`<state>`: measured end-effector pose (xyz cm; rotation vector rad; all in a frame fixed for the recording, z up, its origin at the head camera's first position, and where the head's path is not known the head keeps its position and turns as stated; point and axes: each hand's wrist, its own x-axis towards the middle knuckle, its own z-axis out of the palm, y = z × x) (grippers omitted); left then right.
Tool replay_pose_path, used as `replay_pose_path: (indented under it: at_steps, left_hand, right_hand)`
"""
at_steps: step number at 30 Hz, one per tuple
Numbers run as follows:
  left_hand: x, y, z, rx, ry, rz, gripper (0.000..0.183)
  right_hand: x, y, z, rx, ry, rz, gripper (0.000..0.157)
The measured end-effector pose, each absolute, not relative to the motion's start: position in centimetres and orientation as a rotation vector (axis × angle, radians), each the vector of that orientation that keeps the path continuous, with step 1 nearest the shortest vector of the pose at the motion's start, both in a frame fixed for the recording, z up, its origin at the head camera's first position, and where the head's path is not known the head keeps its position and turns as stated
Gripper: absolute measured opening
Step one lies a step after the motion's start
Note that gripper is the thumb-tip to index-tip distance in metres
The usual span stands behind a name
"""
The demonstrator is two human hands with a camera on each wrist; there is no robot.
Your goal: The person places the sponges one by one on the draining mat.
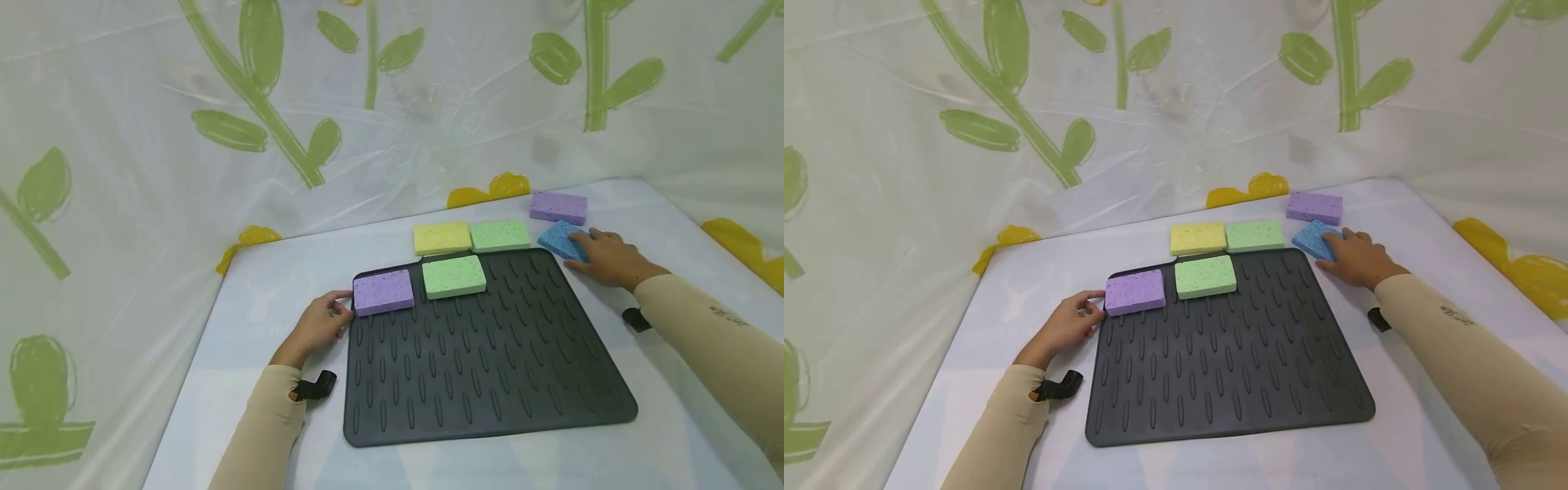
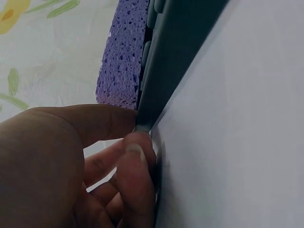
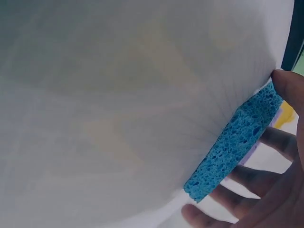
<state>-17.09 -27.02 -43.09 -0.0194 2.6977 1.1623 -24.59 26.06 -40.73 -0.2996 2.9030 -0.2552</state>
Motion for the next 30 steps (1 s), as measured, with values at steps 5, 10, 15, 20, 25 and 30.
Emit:
replay_pose_path:
  at_steps: [5, 10, 15, 20, 25, 30]
  left_hand:
    - [-17.1, -27.0, -43.0, -0.006, 2.722, 1.131, 0.050]
    - [-17.2, -26.9, -42.7, 0.000, 2.737, 1.115, 0.050]
    - [-17.2, -27.1, -42.7, 0.012, 2.749, 1.096, 0.050]
    - [-17.1, -27.1, -42.8, 0.014, 2.737, 1.101, 0.050]
    - [-17.0, -27.0, -42.8, 0.000, 2.740, 1.107, 0.050]
    - [-17.0, -27.0, -42.8, 0.003, 2.738, 1.114, 0.049]
  right_hand:
    - [-24.7, 25.9, -40.6, -0.305, 2.928, -0.228, 0.068]
    - [-24.4, 25.9, -40.4, -0.321, 2.930, -0.275, 0.067]
    - [-23.8, 26.3, -40.2, -0.342, 2.949, -0.340, 0.065]
    - [-23.0, 26.7, -40.2, -0.359, 2.976, -0.376, 0.064]
    - [-22.6, 26.6, -39.9, -0.368, 3.014, -0.409, 0.064]
    - [-22.0, 26.1, -39.7, -0.426, 3.030, -0.477, 0.065]
